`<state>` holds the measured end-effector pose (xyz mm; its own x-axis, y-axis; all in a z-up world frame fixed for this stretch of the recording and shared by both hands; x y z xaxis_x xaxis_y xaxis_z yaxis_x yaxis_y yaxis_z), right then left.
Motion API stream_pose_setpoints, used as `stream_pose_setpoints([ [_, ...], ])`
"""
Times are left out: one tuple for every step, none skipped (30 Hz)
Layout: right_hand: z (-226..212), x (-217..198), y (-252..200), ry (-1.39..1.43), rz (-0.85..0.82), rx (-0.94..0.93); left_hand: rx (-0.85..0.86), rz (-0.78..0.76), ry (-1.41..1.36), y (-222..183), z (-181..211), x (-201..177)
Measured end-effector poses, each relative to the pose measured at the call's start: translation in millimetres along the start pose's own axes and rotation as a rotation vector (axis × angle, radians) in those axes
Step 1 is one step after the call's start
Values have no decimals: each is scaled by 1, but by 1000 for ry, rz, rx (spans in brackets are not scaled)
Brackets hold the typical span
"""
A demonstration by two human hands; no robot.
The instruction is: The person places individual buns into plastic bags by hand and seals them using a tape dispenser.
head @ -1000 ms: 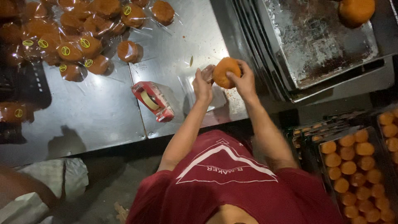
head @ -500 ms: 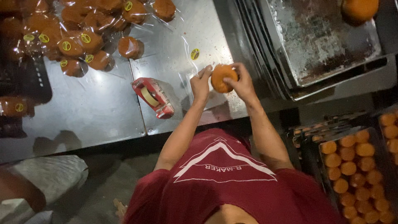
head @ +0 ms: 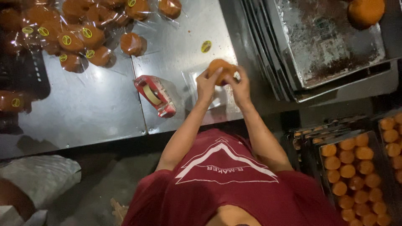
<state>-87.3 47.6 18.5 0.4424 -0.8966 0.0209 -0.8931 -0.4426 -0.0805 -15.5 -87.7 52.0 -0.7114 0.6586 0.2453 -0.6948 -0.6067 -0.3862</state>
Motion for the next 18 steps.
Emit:
stream_pose_setpoints([
  [1,2,1,0,-97,81,-69,16,-41,4,2,0],
  [1,3,-2,0,-193,166,-50,-9,10,6,4,-1],
  [1,4,-3,-12,-164,152,-30,-34,60,8,6,-1],
  [1,6,-5,-23,-137,136,-9,-56,110,11,6,-1],
  [2,8,-6,-34,-110,121,1,-37,24,14,5,-1],
  [3,12,-8,50,-67,46,10,-16,-61,16,2,0],
  [3,16,-11,134,-24,-29,18,5,-147,17,-2,0],
  [4,19,-11,218,22,-110,20,25,-170,19,-6,1],
  [6,22,-11,204,-12,-39,23,46,-194,21,-11,2],
  [8,25,-11,191,-47,32,24,66,-216,23,-15,2],
  [10,27,-10,177,-81,103,-49,46,-156,25,-20,1],
  [11,27,-9,172,-37,82,-124,28,-95,25,-25,-2],
  [13,27,-9,166,7,62,-198,10,-35,26,-30,-5],
  [13,27,-9,161,46,47,-178,-39,48,26,-32,-9],
  [13,28,-8,197,34,59,-158,-87,132,27,-33,-13],
  [13,29,-7,233,25,69,-136,-138,216,29,-33,-16],
  [12,28,-6,268,16,79,-80,-121,60,33,-32,-17],
  [10,29,-5,342,-39,59,-24,-107,-95,38,-30,-16],
])
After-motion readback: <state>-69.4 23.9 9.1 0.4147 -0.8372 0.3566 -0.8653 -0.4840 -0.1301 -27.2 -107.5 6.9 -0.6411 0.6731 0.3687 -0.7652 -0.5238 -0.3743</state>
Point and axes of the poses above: each hand's wrist, its own y-axis towards the middle knuckle, its own x-axis out of the palm, z = x × y, the point moved 1 cm from there along y, towards the middle knuckle, and after that the axes turned 8 degrees about -y, right-handed, at the moved point
